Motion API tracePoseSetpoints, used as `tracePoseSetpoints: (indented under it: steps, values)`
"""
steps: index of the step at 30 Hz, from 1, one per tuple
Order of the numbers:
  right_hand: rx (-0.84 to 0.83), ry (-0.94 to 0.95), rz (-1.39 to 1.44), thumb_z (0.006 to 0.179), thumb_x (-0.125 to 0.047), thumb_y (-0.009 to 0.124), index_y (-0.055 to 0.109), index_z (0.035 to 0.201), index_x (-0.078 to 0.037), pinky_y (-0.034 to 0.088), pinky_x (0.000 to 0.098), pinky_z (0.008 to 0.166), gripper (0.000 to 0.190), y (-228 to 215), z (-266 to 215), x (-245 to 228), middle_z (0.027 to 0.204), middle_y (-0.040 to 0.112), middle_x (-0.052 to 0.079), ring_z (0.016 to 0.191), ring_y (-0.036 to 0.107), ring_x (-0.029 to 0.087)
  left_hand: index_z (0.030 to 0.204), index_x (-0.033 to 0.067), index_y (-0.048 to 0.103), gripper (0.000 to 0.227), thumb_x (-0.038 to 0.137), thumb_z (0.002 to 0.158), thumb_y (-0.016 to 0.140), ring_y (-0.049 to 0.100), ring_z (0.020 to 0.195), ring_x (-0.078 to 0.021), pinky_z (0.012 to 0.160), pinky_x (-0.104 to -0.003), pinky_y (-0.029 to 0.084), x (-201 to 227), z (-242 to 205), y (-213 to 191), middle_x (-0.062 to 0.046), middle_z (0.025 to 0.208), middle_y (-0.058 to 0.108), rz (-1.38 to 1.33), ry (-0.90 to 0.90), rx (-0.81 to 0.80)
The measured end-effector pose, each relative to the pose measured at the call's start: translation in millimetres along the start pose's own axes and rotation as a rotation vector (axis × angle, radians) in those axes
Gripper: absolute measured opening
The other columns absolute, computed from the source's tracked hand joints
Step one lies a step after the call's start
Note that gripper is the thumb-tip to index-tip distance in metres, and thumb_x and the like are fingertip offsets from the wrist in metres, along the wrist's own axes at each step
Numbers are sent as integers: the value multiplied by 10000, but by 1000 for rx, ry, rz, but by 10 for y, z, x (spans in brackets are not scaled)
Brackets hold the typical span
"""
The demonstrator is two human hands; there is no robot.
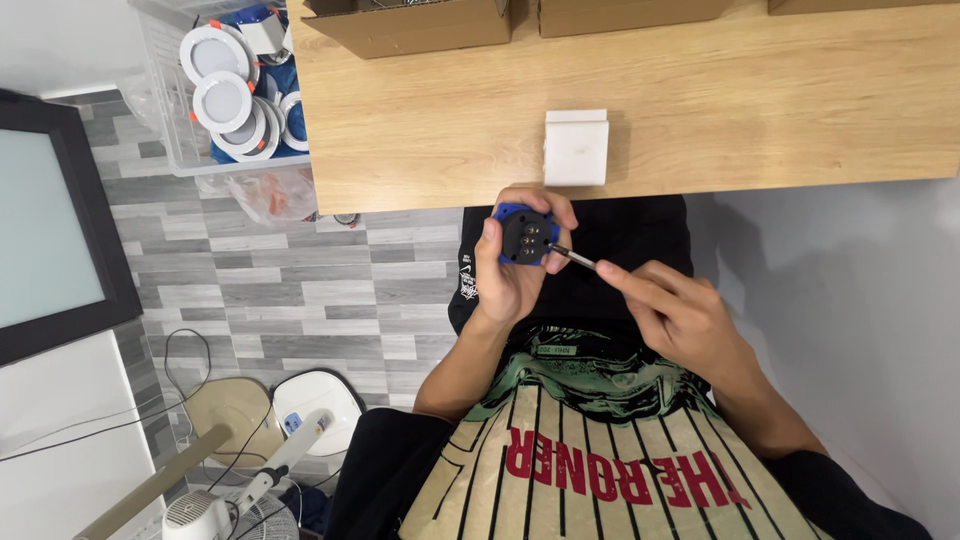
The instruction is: The person assembles electrical components on a wooden table. They use a screwdriver to tighten screws on a white and blue plastic housing, then separate the parts and reassemble them. The person also handles a blue electrical socket and a white plastic box.
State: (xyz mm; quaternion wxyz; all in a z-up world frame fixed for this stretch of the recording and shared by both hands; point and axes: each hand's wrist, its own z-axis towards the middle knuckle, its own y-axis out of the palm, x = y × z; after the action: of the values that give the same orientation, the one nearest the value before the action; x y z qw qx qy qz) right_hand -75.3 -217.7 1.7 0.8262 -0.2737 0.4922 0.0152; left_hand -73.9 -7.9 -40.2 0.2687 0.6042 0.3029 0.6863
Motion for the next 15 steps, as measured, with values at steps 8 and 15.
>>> tracePoseSetpoints:
  steps: [8, 15]
  values:
    - [8, -9, -48, 986, 143, 642, 837, 1300, -24, 429, 291, 384, 405, 45, -26, 94, 712, 677, 82, 439, 503, 169, 1194, 22, 507, 551, 531, 1142, 301, 543, 566, -152, 521, -237, 446, -75, -45, 12, -274, 994, 621, 37, 28, -5]
    - [44, -125, -238, 987, 143, 670, 877, 1263, -61, 435, 274, 397, 401, 43, -79, 146, 746, 686, 88, 446, 536, 186, 1165, 9, 521, 544, 502, 1157, 290, 504, 523, -129, 488, -218, 420, -79, -44, 54, -253, 903, 626, 35, 12, -6]
